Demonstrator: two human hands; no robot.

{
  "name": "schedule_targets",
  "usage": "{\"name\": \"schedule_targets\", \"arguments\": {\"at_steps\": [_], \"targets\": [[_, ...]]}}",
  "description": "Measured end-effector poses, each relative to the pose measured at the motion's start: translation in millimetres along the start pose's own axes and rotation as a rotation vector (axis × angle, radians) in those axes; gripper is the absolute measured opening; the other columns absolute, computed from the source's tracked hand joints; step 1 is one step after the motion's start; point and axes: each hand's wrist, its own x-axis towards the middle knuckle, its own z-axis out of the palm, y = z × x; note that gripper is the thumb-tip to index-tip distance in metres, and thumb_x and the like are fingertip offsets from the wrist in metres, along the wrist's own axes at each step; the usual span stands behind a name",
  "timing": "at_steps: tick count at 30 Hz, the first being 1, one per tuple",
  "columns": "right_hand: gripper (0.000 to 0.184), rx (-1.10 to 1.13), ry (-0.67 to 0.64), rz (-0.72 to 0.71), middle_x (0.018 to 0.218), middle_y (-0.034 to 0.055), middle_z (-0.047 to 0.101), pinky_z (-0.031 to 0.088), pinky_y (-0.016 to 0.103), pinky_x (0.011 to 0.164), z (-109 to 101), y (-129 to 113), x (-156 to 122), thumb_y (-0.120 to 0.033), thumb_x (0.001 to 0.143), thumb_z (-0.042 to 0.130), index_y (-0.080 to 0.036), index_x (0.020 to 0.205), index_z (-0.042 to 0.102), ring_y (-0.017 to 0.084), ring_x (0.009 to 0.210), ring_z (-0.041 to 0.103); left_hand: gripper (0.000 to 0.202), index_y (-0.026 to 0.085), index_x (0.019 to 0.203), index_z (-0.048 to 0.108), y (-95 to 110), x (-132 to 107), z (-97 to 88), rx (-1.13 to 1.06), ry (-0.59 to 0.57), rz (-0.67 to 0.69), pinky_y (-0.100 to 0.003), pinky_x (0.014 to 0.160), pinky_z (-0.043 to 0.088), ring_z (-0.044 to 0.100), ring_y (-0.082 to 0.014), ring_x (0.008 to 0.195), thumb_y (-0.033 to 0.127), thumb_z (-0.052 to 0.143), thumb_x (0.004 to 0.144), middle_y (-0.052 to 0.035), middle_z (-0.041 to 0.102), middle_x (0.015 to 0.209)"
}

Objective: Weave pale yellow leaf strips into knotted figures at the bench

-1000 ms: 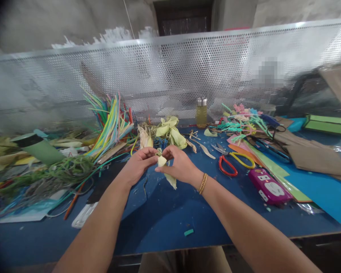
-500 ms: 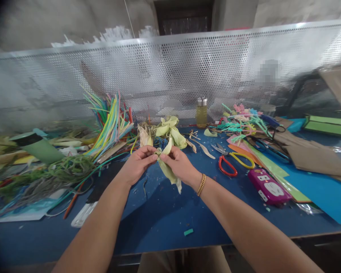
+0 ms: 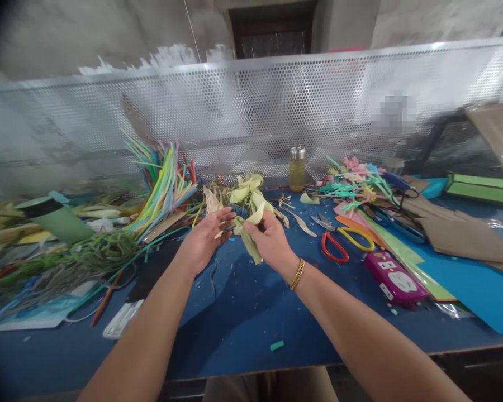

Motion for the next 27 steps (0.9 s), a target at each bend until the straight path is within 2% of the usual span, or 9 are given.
{"name": "schedule_targets", "arguments": {"at_steps": [2,3,5,7,10,13,15,20,27], "targets": [[0.027,-0.028,0.038,-0.038,0.091,0.0023,0.064,0.051,0.029,0.073,-2.2,-1.2,1.5,-0.044,0.082,0.067,-0.024,0.098,0.058,0.014,0.078,0.058,0.046,0.020,0.115,0.065,-3.7,1.7,0.9,0.143,0.181,0.128,-0.038,0.093,0.046,0.057,-0.0257,0.115,0.055,0.053,0.087,-0.0106,0.063,0.126],[0.026,-0.054,0.047,-0.057,0.090,0.0023,0.064,0.050,0.030,0.073,-3.2,-0.8,2.0,-0.043,0.083,0.067,-0.024,0.096,0.057,0.014,0.079,0.058,0.045,0.019,0.115,0.065,-4.3,1.4,1.6,0.253,0.231,0.230,-0.039,0.098,0.043,0.056,-0.0259,0.118,0.053,0.054,0.088,-0.0106,0.064,0.125],[0.023,-0.116,0.044,-0.094,0.087,0.0020,0.063,0.050,0.030,0.073,-4.9,1.9,2.4,-0.042,0.084,0.066,-0.023,0.094,0.057,0.014,0.077,0.057,0.040,0.020,0.114,0.064,-2.8,-1.4,3.7,0.498,0.182,0.435,-0.041,0.106,0.036,0.053,-0.0259,0.121,0.049,0.058,0.087,-0.0096,0.063,0.125],[0.021,-0.166,0.025,-0.118,0.086,0.0020,0.063,0.050,0.031,0.073,-5.9,5.9,2.3,-0.040,0.085,0.065,-0.022,0.094,0.058,0.014,0.076,0.056,0.038,0.021,0.117,0.062,0.7,-5.8,6.9,0.634,0.047,0.528,-0.041,0.106,0.036,0.054,-0.0248,0.119,0.045,0.059,0.088,-0.0088,0.063,0.124],[0.018,-0.218,-0.008,-0.126,0.084,0.0018,0.062,0.049,0.031,0.071,-6.7,11.3,2.2,-0.038,0.086,0.063,-0.022,0.090,0.058,0.014,0.073,0.055,0.032,0.020,0.112,0.062,3.2,-10.4,12.6,0.647,-0.104,0.471,-0.036,0.093,0.044,0.060,-0.0222,0.102,0.042,0.058,0.089,-0.0076,0.067,0.108],[0.017,-0.251,-0.001,-0.113,0.081,0.0014,0.062,0.049,0.031,0.070,-7.0,13.9,3.1,-0.037,0.084,0.065,-0.022,0.089,0.058,0.014,0.073,0.056,0.027,0.018,0.101,0.063,-1.7,-10.5,18.2,0.470,-0.149,0.348,-0.031,0.077,0.049,0.060,-0.0183,0.081,0.041,0.059,0.088,-0.0044,0.066,0.089],[0.020,-0.244,0.028,-0.088,0.080,0.0015,0.063,0.050,0.031,0.070,-6.6,14.1,3.6,-0.037,0.082,0.067,-0.023,0.093,0.060,0.015,0.074,0.058,0.027,0.018,0.100,0.065,-6.7,-9.6,21.5,0.343,-0.103,0.293,-0.030,0.073,0.049,0.060,-0.0170,0.077,0.040,0.063,0.085,-0.0031,0.066,0.085],[0.028,-0.159,0.085,0.021,0.075,0.0009,0.062,0.047,0.028,0.060,-2.9,11.2,2.5,-0.038,0.074,0.072,-0.021,0.093,0.061,0.013,0.064,0.054,0.027,0.019,0.099,0.072,-12.7,-10.0,28.8,0.249,0.090,0.271,-0.032,0.082,0.050,0.065,-0.0193,0.086,0.033,0.072,0.076,-0.0045,0.072,0.094],[0.026,-0.118,0.141,0.109,0.068,0.0001,0.061,0.045,0.026,0.057,2.2,5.9,-1.5,-0.041,0.072,0.073,-0.019,0.080,0.062,0.012,0.060,0.053,0.025,0.019,0.093,0.074,-14.8,-12.6,37.3,0.039,0.199,0.235,-0.030,0.079,0.051,0.066,-0.0174,0.081,0.030,0.077,0.070,-0.0036,0.074,0.087]]}}
